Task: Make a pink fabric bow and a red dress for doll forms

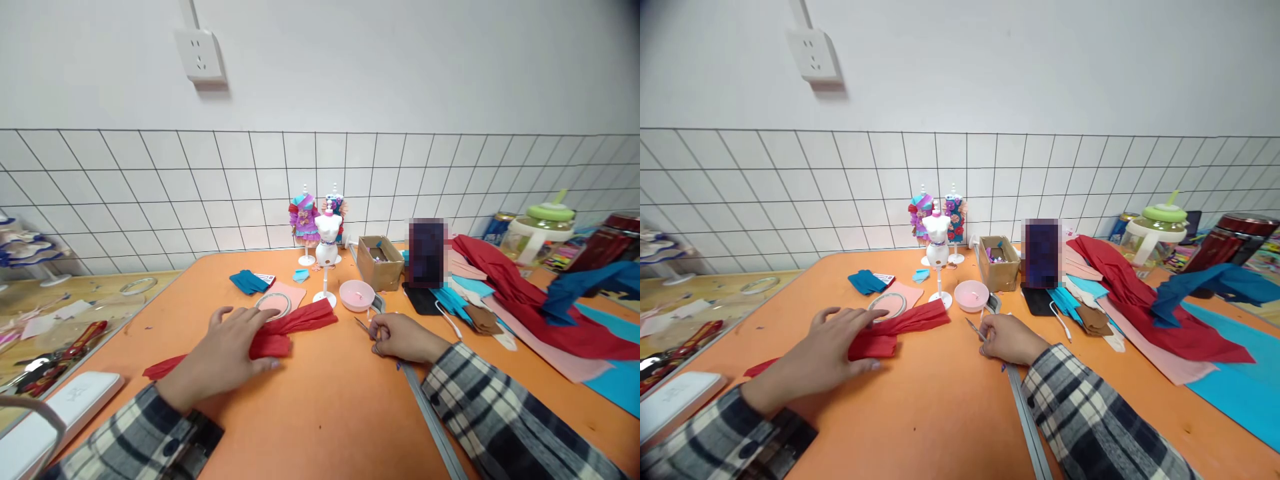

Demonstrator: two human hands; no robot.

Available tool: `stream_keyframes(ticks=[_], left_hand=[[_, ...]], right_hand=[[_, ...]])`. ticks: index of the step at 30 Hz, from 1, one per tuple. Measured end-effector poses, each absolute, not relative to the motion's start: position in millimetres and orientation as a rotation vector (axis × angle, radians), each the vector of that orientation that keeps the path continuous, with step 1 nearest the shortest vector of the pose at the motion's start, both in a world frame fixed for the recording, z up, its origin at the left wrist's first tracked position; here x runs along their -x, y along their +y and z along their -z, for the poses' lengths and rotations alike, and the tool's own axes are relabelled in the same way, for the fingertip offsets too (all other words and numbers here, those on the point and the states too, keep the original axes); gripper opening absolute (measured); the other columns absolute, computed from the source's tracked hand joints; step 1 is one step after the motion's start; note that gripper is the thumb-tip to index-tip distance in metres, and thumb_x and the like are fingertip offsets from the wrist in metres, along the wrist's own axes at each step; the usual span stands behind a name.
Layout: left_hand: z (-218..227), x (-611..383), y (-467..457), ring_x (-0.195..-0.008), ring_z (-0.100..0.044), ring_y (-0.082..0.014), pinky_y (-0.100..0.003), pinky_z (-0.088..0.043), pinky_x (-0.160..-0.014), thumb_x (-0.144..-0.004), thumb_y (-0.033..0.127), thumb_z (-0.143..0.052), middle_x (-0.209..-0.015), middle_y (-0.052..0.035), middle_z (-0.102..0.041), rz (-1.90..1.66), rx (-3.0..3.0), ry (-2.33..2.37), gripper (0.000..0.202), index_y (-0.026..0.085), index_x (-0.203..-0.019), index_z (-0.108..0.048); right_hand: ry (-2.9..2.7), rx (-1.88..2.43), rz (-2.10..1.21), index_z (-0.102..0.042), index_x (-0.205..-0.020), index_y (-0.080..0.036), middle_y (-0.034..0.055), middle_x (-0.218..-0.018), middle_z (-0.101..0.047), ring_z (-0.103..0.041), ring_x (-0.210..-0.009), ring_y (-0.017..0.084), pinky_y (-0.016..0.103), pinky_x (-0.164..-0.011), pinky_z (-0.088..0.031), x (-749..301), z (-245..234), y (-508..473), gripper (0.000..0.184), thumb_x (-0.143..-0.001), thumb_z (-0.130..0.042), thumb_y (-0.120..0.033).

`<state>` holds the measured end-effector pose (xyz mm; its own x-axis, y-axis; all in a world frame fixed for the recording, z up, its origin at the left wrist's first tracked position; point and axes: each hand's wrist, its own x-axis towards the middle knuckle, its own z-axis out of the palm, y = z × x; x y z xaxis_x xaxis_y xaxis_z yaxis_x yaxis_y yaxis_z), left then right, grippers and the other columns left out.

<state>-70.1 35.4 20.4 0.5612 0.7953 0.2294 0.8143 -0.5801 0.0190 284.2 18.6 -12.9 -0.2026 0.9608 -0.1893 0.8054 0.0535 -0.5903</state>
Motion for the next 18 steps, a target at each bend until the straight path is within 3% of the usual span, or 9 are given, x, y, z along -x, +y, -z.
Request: stream_keyframes(ticks=[3,7,11,15,18], left_hand=[[-18,82,42,-0.116,-0.054,-0.0357,-0.05,-0.03,-0.1,-0.074,0.07,-0.057,-0.129,-0.0106,-0.06,0.299,2.652,-1.481,0.073,0.029,-0.134,-0.051],[-5,76,46,-0.115,-0.056,-0.0328,-0.046,-0.032,-0.098,-0.082,0.063,-0.054,-0.131,-0.0119,-0.059,0.298,2.699,-1.51,0.061,0.026,-0.131,-0.054],[-5,64,45,-0.104,-0.061,-0.0274,-0.041,-0.036,-0.095,-0.085,0.051,-0.056,-0.117,-0.0073,-0.067,0.38,2.741,-1.583,0.04,0.026,-0.115,-0.06],[-16,54,37,-0.084,-0.064,-0.0221,-0.029,-0.042,-0.069,-0.088,0.042,-0.05,-0.093,-0.0043,-0.069,0.301,2.841,-1.73,0.023,0.023,-0.097,-0.059],[-17,43,26,-0.077,-0.062,-0.0214,-0.028,-0.04,-0.064,-0.087,0.038,-0.05,-0.083,-0.003,-0.066,0.25,2.85,-1.734,0.017,0.022,-0.084,-0.057]], right_hand=[[-2.076,1.697,-0.758,-0.065,-0.076,-0.019,-0.0033,-0.065,-0.059,-0.054,-0.063,0.013,0.023,-0.056,-0.033,-274,12,17,0.008,-0.072,-0.068,-0.026],[-2.055,1.516,-0.78,-0.073,-0.086,-0.021,-0.0006,-0.076,-0.065,-0.056,-0.069,0.013,0.022,-0.06,-0.038,-256,14,12,0.014,-0.074,-0.067,-0.026],[-2.12,1.405,-0.89,-0.073,-0.088,-0.02,-0.0012,-0.075,-0.067,-0.057,-0.065,0.012,0.021,-0.058,-0.038,-251,18,9,0.017,-0.074,-0.068,-0.027],[-2.08,1.38,-0.78,-0.073,-0.088,-0.02,-0.0013,-0.074,-0.068,-0.057,-0.065,0.012,0.022,-0.059,-0.038,-253,14,7,0.016,-0.075,-0.068,-0.028],[-2.056,1.328,-0.717,-0.075,-0.092,-0.021,-0.0002,-0.078,-0.071,-0.06,-0.069,0.014,0.023,-0.064,-0.04,-247,11,3,0.018,-0.077,-0.068,-0.027]])
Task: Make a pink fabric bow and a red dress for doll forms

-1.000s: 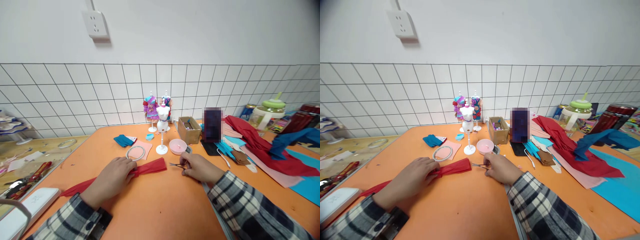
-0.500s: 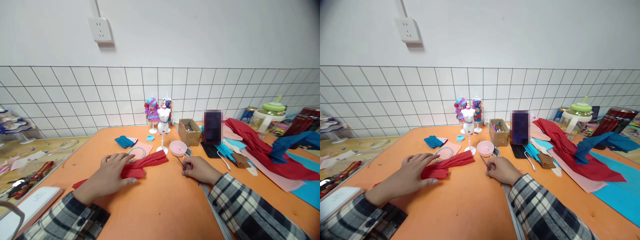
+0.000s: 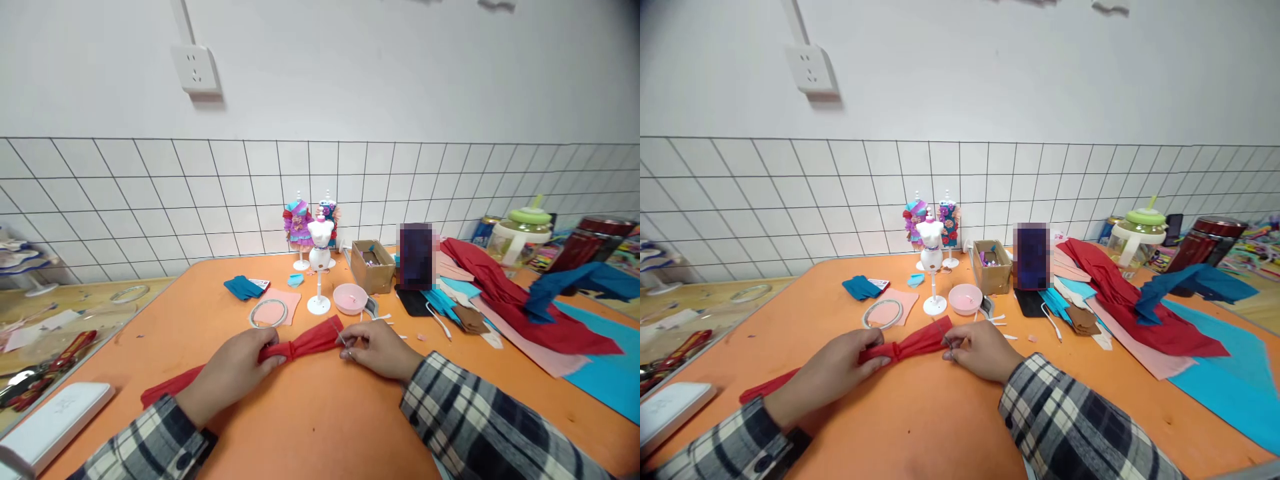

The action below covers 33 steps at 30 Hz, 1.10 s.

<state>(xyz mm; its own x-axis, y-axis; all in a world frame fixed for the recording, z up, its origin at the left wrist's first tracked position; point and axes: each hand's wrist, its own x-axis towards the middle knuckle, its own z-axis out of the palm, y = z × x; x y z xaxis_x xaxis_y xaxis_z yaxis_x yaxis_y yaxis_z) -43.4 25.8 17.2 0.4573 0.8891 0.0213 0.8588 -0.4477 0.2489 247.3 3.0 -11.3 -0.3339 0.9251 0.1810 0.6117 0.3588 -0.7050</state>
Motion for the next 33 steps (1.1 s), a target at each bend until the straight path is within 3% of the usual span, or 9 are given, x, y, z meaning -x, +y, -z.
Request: stream_keyframes(ticks=[2,5,7,11,17,21,25,29,33], left_hand=[[-14,36,18,-0.083,-0.062,-0.022,-0.029,-0.042,-0.068,-0.086,0.037,-0.053,-0.091,-0.0033,-0.067,-0.241,-2.476,1.476,0.017,0.023,-0.095,-0.058],[-8,29,10,-0.096,-0.061,-0.0245,-0.032,-0.044,-0.079,-0.088,0.045,-0.052,-0.11,-0.0076,-0.064,-0.282,-2.471,1.43,0.034,0.024,-0.115,-0.056],[-6,27,7,-0.094,-0.06,-0.0255,-0.034,-0.044,-0.081,-0.092,0.049,-0.043,-0.105,-0.0095,-0.063,-0.236,-2.532,1.418,0.036,0.021,-0.105,-0.061],[-6,26,6,-0.092,-0.059,-0.0265,-0.036,-0.043,-0.081,-0.094,0.042,-0.038,-0.097,-0.0101,-0.062,-0.2,-2.638,1.443,0.032,0.02,-0.086,-0.059],[-14,32,16,-0.076,-0.062,-0.0279,-0.035,-0.041,-0.069,-0.096,0.045,-0.031,-0.081,-0.0088,-0.066,-0.469,-2.215,1.738,0.035,0.019,-0.106,-0.052],[-21,35,18,-0.084,-0.061,-0.0244,-0.031,-0.042,-0.073,-0.087,0.052,-0.048,-0.086,-0.0056,-0.068,-0.736,-1.666,1.309,0.036,0.018,-0.094,-0.061],[-19,28,15,-0.082,-0.062,-0.0221,-0.028,-0.045,-0.074,-0.074,0.045,-0.067,-0.085,-0.0066,-0.07,-0.764,-1.214,1.027,0.032,0.016,-0.086,-0.063],[-13,18,7,-0.059,-0.052,-0.0125,-0.022,-0.039,-0.057,-0.071,0.042,-0.074,-0.068,-0.0011,-0.065,-0.752,-1.14,0.995,0.031,0.016,-0.081,-0.06],[-13,12,-1,-0.06,-0.05,-0.0117,-0.021,-0.036,-0.058,-0.074,0.047,-0.072,-0.067,-0.0004,-0.06,-0.709,-1.19,0.916,0.036,0.014,-0.079,-0.059]], right_hand=[[-2.069,1.301,-0.747,-0.075,-0.097,-0.022,0.0002,-0.078,-0.071,-0.062,-0.072,0.015,0.023,-0.067,-0.041,-242,12,0,0.021,-0.077,-0.067,-0.025],[-2.103,1.293,-0.792,-0.075,-0.098,-0.023,-0.0003,-0.076,-0.071,-0.062,-0.072,0.015,0.024,-0.067,-0.041,-236,16,-1,0.023,-0.076,-0.068,-0.025],[-2.132,1.325,-0.804,-0.075,-0.095,-0.023,-0.0008,-0.075,-0.07,-0.061,-0.069,0.014,0.023,-0.064,-0.04,-236,19,0,0.022,-0.075,-0.069,-0.027],[-2.135,1.413,-0.804,-0.075,-0.093,-0.021,-0.0003,-0.076,-0.069,-0.059,-0.067,0.014,0.023,-0.06,-0.039,-241,22,3,0.021,-0.074,-0.068,-0.029],[-1.881,1.275,-1.219,-0.069,-0.097,-0.016,0.0046,-0.082,-0.072,-0.067,-0.08,0.016,0.026,-0.074,-0.047,-238,22,1,0.022,-0.079,-0.057,-0.02],[-1.814,1.178,-1.52,-0.065,-0.086,-0.014,0.0017,-0.066,-0.067,-0.064,-0.066,0.014,0.024,-0.066,-0.047,-226,22,-5,0.015,-0.074,-0.061,-0.022],[-1.755,1.137,-1.638,-0.062,-0.079,-0.014,-0.0003,-0.063,-0.062,-0.059,-0.06,0.012,0.022,-0.061,-0.044,-216,22,-12,0.017,-0.069,-0.066,-0.027],[-1.816,1.184,-1.569,-0.066,-0.079,-0.014,-0.0028,-0.061,-0.057,-0.051,-0.058,0.01,0.02,-0.058,-0.039,-207,17,-24,0.018,-0.072,-0.066,-0.031],[-1.92,1.287,-1.388,-0.071,-0.084,-0.017,-0.0055,-0.058,-0.05,-0.041,-0.054,0.008,0.019,-0.049,-0.029,-200,14,-36,0.02,-0.075,-0.067,-0.034]])
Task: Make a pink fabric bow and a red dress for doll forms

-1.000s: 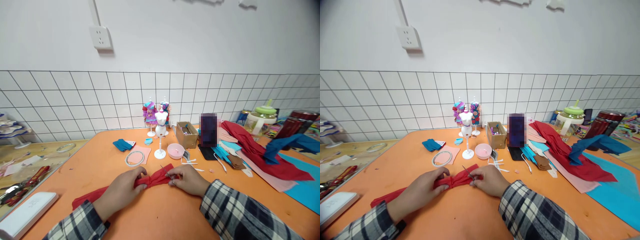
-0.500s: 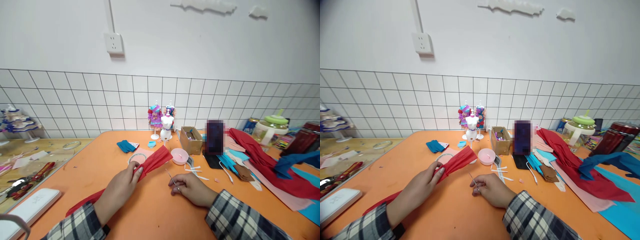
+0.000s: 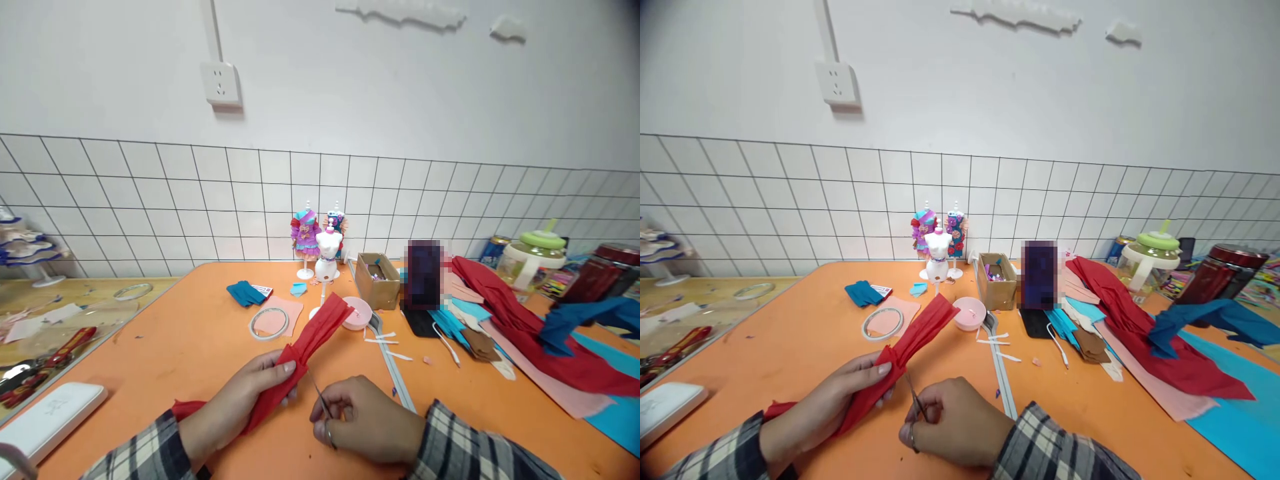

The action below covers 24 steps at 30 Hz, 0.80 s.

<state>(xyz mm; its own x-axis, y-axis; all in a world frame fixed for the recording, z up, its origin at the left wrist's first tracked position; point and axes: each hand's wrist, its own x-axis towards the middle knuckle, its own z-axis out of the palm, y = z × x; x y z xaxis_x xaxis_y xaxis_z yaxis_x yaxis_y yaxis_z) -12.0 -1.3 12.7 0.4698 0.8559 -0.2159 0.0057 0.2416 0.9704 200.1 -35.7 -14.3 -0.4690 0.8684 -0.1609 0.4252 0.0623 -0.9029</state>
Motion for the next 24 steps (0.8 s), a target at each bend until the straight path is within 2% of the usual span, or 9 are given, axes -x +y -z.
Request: stream_keyframes(ticks=[4,10,19,24], left_hand=[[-11,9,-4,-0.058,-0.046,-0.0113,-0.022,-0.034,-0.056,-0.075,0.048,-0.071,-0.065,0.0013,-0.056,-0.649,-1.271,0.908,0.037,0.014,-0.08,-0.057],[-5,7,0,-0.06,-0.045,-0.0121,-0.023,-0.035,-0.058,-0.077,0.055,-0.066,-0.066,0.0025,-0.054,-0.64,-1.465,0.937,0.04,0.016,-0.077,-0.057],[-1,8,-2,-0.064,-0.047,-0.014,-0.024,-0.037,-0.061,-0.087,0.056,-0.053,-0.067,0.0015,-0.053,-0.604,-1.63,0.874,0.042,0.017,-0.072,-0.054],[-2,6,-3,-0.064,-0.046,-0.0141,-0.024,-0.036,-0.061,-0.085,0.055,-0.056,-0.066,0.0022,-0.052,-0.607,-1.644,0.893,0.039,0.017,-0.074,-0.054]], right_hand=[[-1.964,1.292,-1.319,-0.072,-0.088,-0.019,-0.0051,-0.063,-0.054,-0.044,-0.058,0.008,0.019,-0.052,-0.032,-199,11,-40,0.021,-0.077,-0.065,-0.036],[-2.046,1.311,-1.307,-0.072,-0.082,-0.018,-0.0031,-0.068,-0.061,-0.05,-0.063,0.01,0.019,-0.056,-0.035,-201,5,-40,0.02,-0.077,-0.065,-0.036],[-2.07,1.291,-1.254,-0.071,-0.081,-0.018,-0.0025,-0.068,-0.063,-0.054,-0.064,0.011,0.02,-0.06,-0.039,-202,7,-40,0.019,-0.079,-0.064,-0.036],[-2.033,1.291,-1.289,-0.07,-0.08,-0.018,-0.0031,-0.067,-0.062,-0.054,-0.063,0.011,0.019,-0.058,-0.038,-202,8,-40,0.019,-0.078,-0.065,-0.037]])
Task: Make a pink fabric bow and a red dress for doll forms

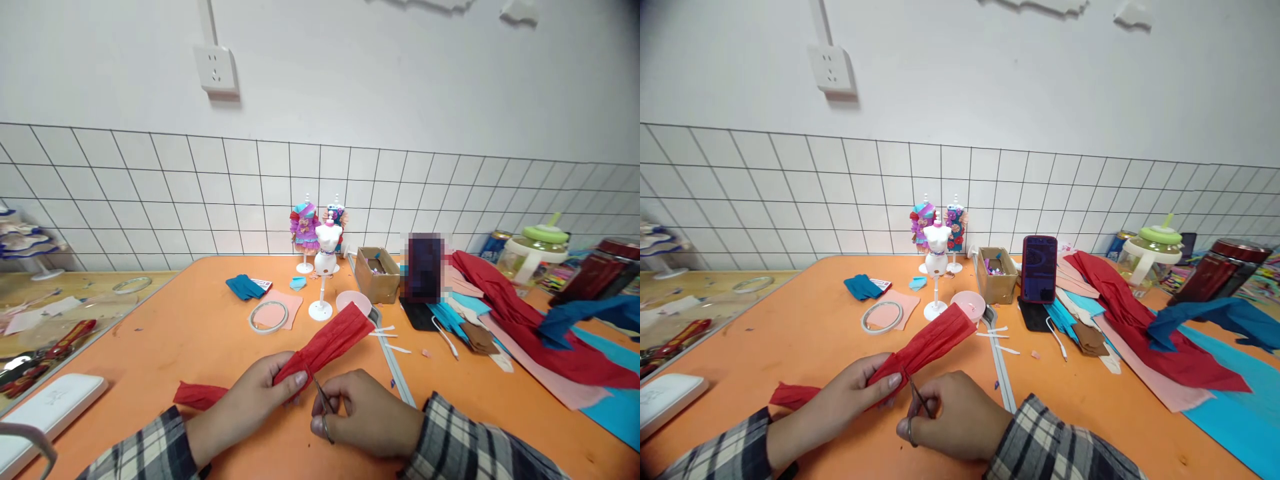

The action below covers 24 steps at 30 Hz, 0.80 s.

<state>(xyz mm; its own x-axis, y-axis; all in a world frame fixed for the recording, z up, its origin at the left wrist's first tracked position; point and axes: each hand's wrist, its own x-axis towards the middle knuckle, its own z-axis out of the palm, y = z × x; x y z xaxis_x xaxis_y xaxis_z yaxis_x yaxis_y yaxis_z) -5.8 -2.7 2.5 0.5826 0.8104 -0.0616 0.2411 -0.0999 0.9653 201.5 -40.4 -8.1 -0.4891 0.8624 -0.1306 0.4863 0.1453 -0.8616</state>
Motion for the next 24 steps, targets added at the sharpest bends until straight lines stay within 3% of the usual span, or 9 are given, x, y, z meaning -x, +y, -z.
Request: stream_keyframes(ticks=[12,19,24], left_hand=[[3.8,7.5,-1.0,-0.056,-0.042,-0.0118,-0.024,-0.031,-0.056,-0.081,0.056,-0.061,-0.058,0.0035,-0.048,-0.641,-1.534,0.887,0.043,0.017,-0.068,-0.052],[-4.3,4.3,-7.3,-0.065,-0.051,-0.0154,-0.027,-0.039,-0.064,-0.083,0.056,-0.06,-0.069,-0.0025,-0.06,-0.63,-1.462,0.746,0.041,0.016,-0.074,-0.06],[1.7,3.9,-5.4,-0.06,-0.048,-0.0137,-0.025,-0.036,-0.06,-0.082,0.055,-0.062,-0.061,0.0002,-0.055,-0.658,-1.48,0.809,0.041,0.016,-0.068,-0.056]], right_hand=[[-1.994,1.22,-1.315,-0.069,-0.079,-0.017,-0.0041,-0.064,-0.059,-0.051,-0.06,0.01,0.019,-0.056,-0.037,-198.8,11.7,-38.5,0.015,-0.077,-0.067,-0.031],[-1.975,1.111,-1.306,-0.066,-0.082,-0.017,-0.0019,-0.075,-0.065,-0.054,-0.069,0.012,0.02,-0.064,-0.041,-196.9,6.2,-41.7,0.013,-0.076,-0.067,-0.029],[-1.959,1.168,-1.322,-0.067,-0.078,-0.017,-0.0035,-0.065,-0.061,-0.053,-0.063,0.01,0.019,-0.058,-0.038,-195.1,11.6,-41.3,0.011,-0.077,-0.066,-0.028]])
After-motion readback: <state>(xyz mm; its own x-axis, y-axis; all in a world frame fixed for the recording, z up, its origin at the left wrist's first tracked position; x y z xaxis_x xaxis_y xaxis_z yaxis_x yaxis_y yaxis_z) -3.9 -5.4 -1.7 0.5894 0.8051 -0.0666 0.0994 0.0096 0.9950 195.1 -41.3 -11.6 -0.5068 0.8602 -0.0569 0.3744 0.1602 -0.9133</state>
